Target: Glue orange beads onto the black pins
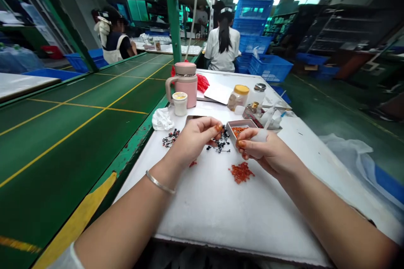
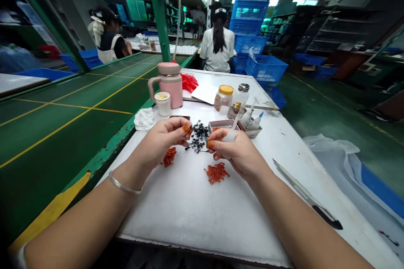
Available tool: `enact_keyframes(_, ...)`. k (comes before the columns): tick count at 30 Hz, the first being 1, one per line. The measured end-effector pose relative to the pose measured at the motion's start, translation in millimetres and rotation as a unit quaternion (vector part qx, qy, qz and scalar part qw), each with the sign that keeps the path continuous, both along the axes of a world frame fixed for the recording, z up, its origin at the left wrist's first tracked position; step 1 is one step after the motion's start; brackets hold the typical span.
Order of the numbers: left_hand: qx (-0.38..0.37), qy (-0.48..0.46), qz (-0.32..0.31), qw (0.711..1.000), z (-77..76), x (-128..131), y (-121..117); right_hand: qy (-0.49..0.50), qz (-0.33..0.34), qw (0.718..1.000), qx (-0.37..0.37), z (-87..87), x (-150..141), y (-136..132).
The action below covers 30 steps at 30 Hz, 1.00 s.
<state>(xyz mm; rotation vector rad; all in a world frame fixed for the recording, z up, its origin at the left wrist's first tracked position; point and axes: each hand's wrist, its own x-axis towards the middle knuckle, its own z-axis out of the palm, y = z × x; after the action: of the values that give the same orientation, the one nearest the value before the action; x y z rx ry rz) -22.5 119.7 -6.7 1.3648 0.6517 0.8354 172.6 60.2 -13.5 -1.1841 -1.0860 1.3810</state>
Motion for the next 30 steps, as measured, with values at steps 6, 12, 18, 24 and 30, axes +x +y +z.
enact_keyframes(6,-0.009,0.046,-0.049,0.998,-6.5,8,-5,0.060,0.023,0.998,-0.015,-2.6,12,-4)
enact_keyframes(12,0.003,0.062,-0.057,0.996,-9.7,9,-5,0.064,0.014,0.998,-0.005,-7.8,15,-6)
enact_keyframes(18,0.025,0.082,-0.061,0.994,-5.8,11,-9,0.083,0.006,0.996,-0.017,-10.4,11,-7)
enact_keyframes(24,0.047,0.097,-0.065,0.992,-3.6,13,-13,0.108,0.000,0.993,-0.039,-11.2,6,-7)
enact_keyframes(30,0.070,0.121,-0.064,0.988,-2.0,16,-15,0.116,0.012,0.992,-0.040,-13.2,7,-8)
